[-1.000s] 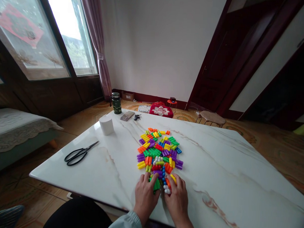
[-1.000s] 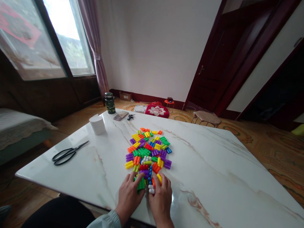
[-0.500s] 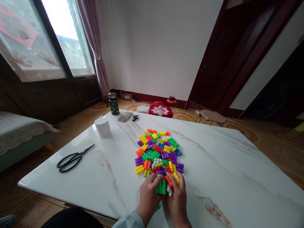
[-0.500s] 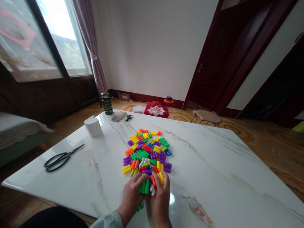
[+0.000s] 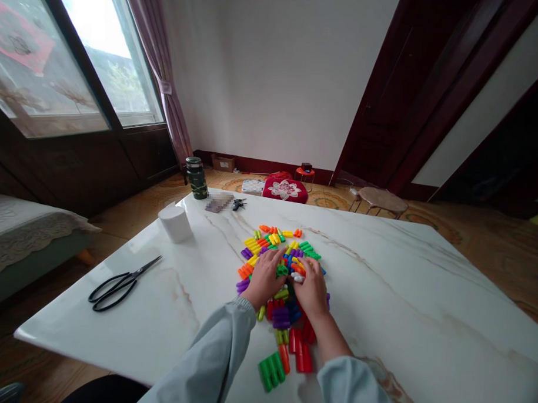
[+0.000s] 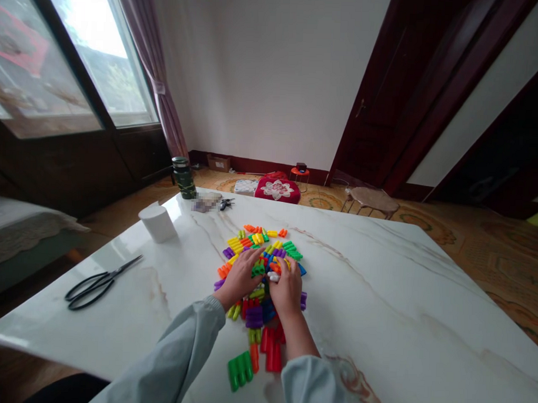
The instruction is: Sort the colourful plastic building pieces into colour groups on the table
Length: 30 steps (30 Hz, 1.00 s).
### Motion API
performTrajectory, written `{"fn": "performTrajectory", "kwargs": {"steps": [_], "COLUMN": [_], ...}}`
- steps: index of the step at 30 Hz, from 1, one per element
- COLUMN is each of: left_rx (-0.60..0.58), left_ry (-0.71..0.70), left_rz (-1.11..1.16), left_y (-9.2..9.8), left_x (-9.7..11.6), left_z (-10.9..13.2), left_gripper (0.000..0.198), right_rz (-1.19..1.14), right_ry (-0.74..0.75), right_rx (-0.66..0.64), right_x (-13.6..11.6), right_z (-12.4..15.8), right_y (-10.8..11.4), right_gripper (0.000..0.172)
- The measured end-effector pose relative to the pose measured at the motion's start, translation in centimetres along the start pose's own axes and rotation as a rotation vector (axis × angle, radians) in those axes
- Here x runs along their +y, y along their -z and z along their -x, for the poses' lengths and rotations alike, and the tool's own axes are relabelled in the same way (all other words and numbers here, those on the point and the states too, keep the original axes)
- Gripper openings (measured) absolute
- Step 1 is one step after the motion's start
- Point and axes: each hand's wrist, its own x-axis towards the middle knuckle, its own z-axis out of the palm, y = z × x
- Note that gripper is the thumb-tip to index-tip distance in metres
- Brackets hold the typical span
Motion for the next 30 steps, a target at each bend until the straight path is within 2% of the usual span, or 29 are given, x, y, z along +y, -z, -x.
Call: {"fn": "performTrajectory", "kwargs": {"steps": [2,4,8,9,12,15,19,23,26,30], "left_rx": [0.009,0.046,0.117,0.105,-0.047,-0.109,-0.084,-0.076,-0.075,-0.038], "left_ry": [-0.014,-0.029,-0.01,-0.022,-0.116,-0.11,-0.032,-0.121,-0.194,-0.238], "left_rz": [0.019,0.055,0.127,0.136,0.131,0.14,0.208,0.241,0.177,-0.003], "left_y": [0.3,0.8,1.7,1.8,1.2,0.0,-0.9,-0.8,-0.4,0.9], "left_x": [-0.2,0.1,1.7,2.2,3.7,4.7,5.1,4.6,3.7,2.2], "left_z": [1.2,3.6,10.9,12.8,17.4,19.1,18.1,15.7,12.6,7.4], "left_gripper": [0.068,0.063,0.05,0.051,0.065,0.061,0.049,0.048,0.054,0.041], "right_rz": [0.033,0.039,0.039,0.056,0.123,0.151,0.066,-0.067,-0.144,-0.134], "right_ry": [0.016,0.042,0.044,0.033,-0.012,-0.035,-0.018,0.038,0.069,0.148], "right_rx": [-0.004,0.033,0.084,0.062,0.011,-0.048,-0.095,-0.069,-0.032,-0.009], "right_x": [0.2,0.3,-0.2,-0.5,-1.5,-2.5,-3.3,-3.3,-3.4,-2.7], "right_z": [1.1,3.5,10.8,12.7,16.6,17.4,15.9,13.9,11.7,7.6], "right_y": [1.1,2.7,5.2,5.5,5.6,5.4,5.1,4.2,3.3,3.1], "right_gripper": [0.046,0.046,0.045,0.046,0.057,0.052,0.035,0.034,0.032,0.031]}}
